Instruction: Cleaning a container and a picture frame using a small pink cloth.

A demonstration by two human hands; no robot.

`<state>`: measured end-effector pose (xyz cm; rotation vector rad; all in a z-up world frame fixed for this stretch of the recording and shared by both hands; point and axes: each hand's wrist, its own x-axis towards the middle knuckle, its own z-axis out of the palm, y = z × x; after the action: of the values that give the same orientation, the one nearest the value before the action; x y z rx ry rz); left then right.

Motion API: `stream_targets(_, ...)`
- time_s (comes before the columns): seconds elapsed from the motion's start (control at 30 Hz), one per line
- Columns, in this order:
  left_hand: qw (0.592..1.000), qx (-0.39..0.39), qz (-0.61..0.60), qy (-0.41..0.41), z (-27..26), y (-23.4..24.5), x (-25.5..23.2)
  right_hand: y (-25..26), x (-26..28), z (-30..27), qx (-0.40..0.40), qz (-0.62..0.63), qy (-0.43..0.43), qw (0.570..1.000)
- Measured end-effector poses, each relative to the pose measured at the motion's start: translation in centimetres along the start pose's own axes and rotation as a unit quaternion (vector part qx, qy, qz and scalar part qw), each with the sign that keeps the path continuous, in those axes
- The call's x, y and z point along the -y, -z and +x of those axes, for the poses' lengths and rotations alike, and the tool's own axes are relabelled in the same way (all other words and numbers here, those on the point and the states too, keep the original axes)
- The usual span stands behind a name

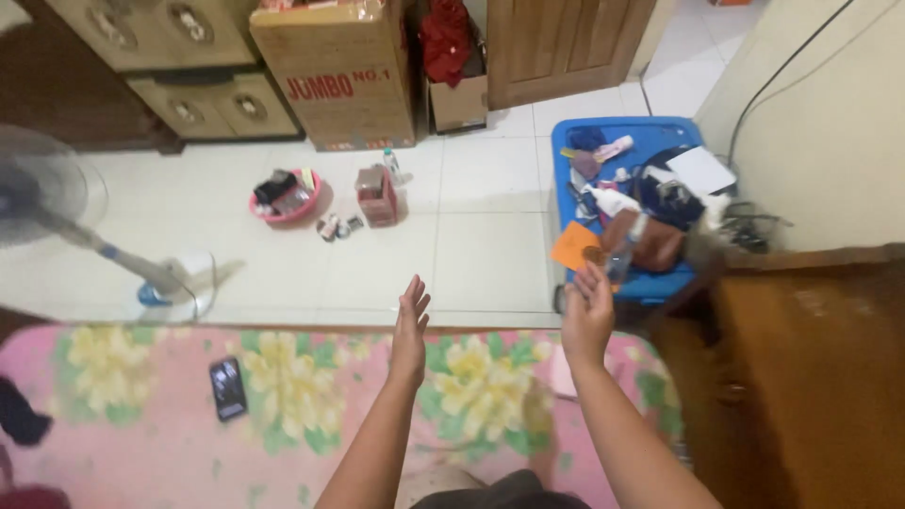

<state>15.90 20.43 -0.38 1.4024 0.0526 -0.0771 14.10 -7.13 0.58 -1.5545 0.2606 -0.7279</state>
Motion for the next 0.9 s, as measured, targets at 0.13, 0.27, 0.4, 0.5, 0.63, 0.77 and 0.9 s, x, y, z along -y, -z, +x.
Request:
stream_targets(0.13, 0.999, 0.029, 0.021, -0.017, 4.7, 4.9, -2.0, -7.0, -4.7, -1.0, -0.048, 0.054, -0.037, 0.997)
stream_targets(0.27, 1.0, 0.01, 0.024, -0.001, 6.6, 7.3, -3.4, -11.5, -4.1, -2.5, -0.045, 0.035, -0.108, 0.993)
stream_targets(0.4, 1.0, 0.013, 0.001, -0.013, 7.0, 7.2, -2.9, -13.4, -2.8, -1.8, -0.029, 0.051, -0.091, 0.994)
stream_targets(0.5, 1.0, 0.028, 0.005, 0.006, 7.0, 6.4, -2.3, -12.7, -3.6, -1.6, -0.039, 0.016, -0.089, 0.995)
stream_targets(0.63, 0.999, 0.048, -0.009, 0.017, 7.9, 3.9, -0.4, -11.1, -3.7, -0.7, -0.039, 0.005, -0.114, 0.993)
stream_targets(0.77, 0.999, 0.038, -0.025, 0.01, 9.7, 0.9, 0.9, -9.4, -6.5, 3.0, -0.03, 0.042, -0.114, 0.992)
stream_targets(0.9, 1.0, 0.006, -0.02, 0.0, 13.3, -0.7, 0.7, -10.5, -8.2, 8.9, 0.009, 0.022, -0.101, 0.995)
